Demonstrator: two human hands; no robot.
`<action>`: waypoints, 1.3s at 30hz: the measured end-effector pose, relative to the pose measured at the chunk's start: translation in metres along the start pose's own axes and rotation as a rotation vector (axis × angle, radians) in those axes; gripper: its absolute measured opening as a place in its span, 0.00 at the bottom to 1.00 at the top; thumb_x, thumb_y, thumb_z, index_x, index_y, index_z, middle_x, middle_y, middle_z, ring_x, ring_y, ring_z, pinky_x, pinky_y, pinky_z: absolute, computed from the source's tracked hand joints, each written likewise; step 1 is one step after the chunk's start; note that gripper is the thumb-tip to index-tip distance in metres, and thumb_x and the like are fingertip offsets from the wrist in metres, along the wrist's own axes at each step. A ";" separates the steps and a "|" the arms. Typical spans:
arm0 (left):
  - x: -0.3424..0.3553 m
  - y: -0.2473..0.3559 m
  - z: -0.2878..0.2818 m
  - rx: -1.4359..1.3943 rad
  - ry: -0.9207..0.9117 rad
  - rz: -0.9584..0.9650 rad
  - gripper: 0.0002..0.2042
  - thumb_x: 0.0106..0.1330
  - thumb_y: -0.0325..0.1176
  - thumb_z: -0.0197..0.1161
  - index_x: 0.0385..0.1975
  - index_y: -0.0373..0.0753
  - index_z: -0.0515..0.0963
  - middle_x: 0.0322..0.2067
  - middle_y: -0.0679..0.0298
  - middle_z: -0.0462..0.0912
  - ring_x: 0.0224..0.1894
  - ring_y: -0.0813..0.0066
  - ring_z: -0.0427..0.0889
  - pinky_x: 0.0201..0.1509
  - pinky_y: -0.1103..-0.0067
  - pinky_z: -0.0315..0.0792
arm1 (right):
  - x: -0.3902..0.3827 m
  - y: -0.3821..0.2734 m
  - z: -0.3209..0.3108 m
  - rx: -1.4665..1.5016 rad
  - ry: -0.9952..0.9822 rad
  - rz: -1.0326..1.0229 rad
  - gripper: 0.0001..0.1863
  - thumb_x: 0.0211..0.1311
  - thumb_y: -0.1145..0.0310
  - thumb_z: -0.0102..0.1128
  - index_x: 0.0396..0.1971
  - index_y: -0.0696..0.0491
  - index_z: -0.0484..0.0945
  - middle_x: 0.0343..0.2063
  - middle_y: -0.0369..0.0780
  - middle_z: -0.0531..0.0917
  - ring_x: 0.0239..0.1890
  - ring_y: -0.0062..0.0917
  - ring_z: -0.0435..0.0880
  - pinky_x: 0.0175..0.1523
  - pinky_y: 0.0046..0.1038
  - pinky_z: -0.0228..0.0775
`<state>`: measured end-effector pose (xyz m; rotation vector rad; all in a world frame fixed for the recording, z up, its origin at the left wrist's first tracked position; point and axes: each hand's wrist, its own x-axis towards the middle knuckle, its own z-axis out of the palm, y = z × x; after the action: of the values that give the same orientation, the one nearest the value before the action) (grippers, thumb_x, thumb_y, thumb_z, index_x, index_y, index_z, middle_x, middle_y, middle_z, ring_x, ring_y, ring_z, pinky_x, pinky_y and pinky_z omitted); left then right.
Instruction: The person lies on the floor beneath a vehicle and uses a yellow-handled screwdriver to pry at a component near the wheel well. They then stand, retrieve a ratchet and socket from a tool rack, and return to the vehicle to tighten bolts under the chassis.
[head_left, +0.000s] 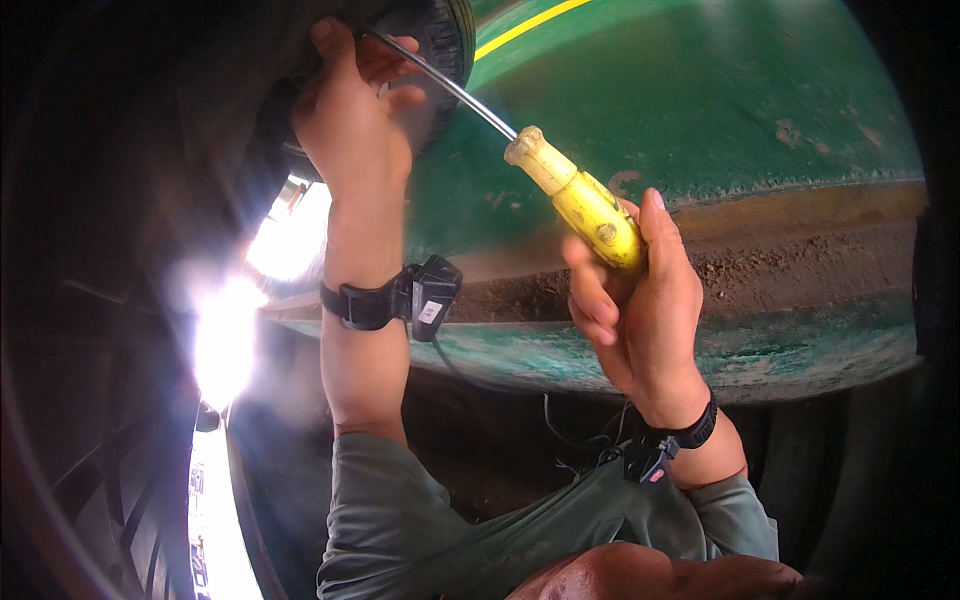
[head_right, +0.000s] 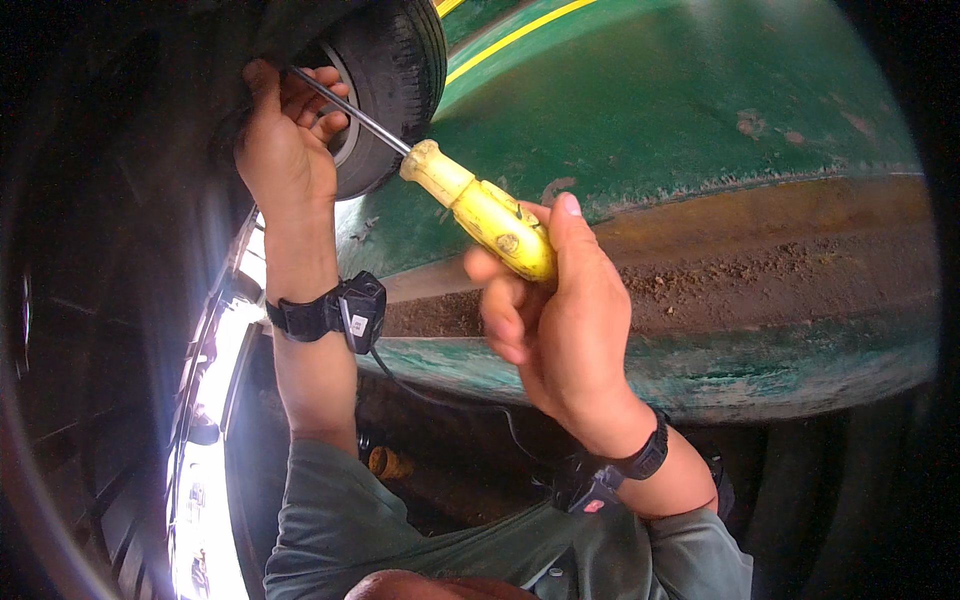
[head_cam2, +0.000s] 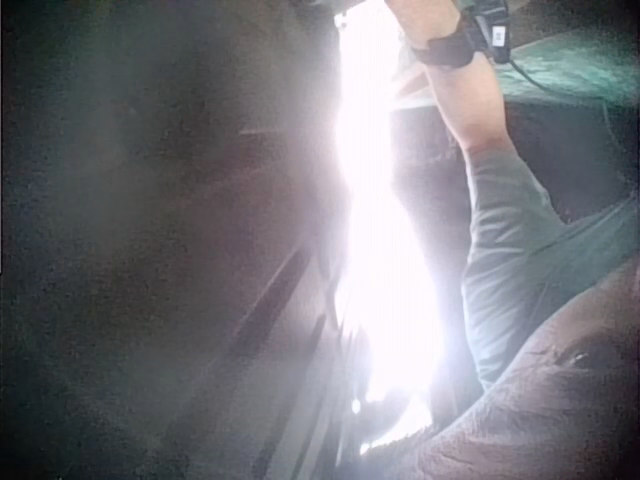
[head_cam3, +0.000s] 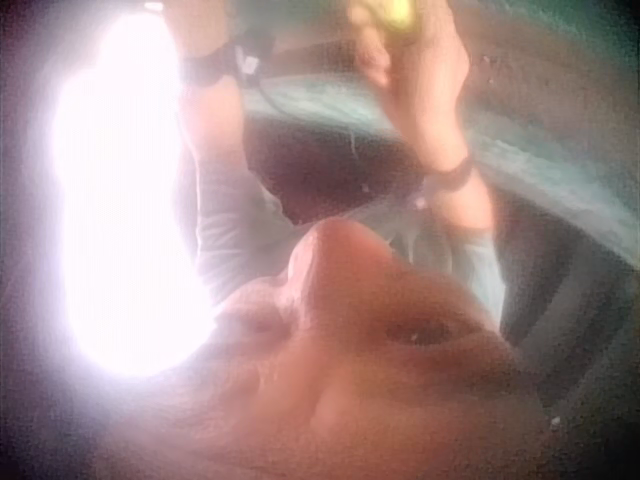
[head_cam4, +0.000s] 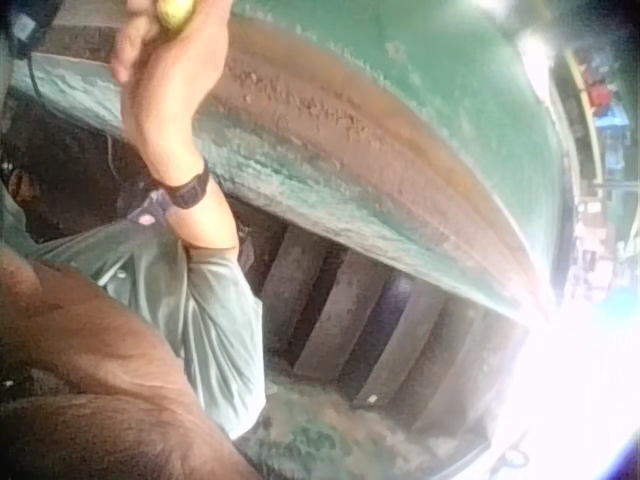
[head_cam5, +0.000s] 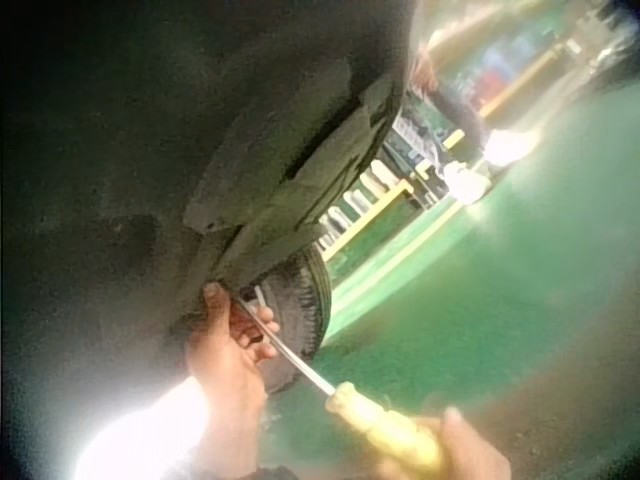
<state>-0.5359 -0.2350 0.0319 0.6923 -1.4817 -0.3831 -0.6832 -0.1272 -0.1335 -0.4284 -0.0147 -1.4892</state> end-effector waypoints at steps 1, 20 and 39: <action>0.000 0.001 -0.001 0.003 0.001 0.001 0.24 0.73 0.54 0.57 0.33 0.34 0.79 0.32 0.53 0.87 0.33 0.66 0.86 0.27 0.79 0.73 | 0.000 -0.002 -0.003 0.003 -0.012 0.016 0.23 0.79 0.50 0.43 0.50 0.57 0.73 0.28 0.39 0.80 0.15 0.16 0.68 0.19 0.18 0.58; 0.000 -0.002 0.000 -0.027 -0.027 0.007 0.24 0.73 0.54 0.57 0.34 0.34 0.80 0.33 0.53 0.87 0.34 0.66 0.87 0.29 0.78 0.75 | 0.003 0.025 -0.009 -0.216 0.040 -0.225 0.17 0.75 0.61 0.54 0.53 0.58 0.74 0.37 0.38 0.80 0.33 0.17 0.76 0.35 0.19 0.69; 0.010 -0.008 -0.014 -0.041 -0.049 0.011 0.23 0.73 0.53 0.58 0.34 0.34 0.79 0.34 0.52 0.87 0.35 0.65 0.88 0.29 0.79 0.76 | 0.003 0.004 -0.005 -0.082 -0.046 -0.042 0.18 0.78 0.58 0.47 0.52 0.58 0.74 0.31 0.39 0.80 0.24 0.15 0.73 0.25 0.17 0.61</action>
<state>-0.5205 -0.2448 0.0357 0.6457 -1.5193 -0.4237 -0.6801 -0.1316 -0.1384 -0.5313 0.0008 -1.5253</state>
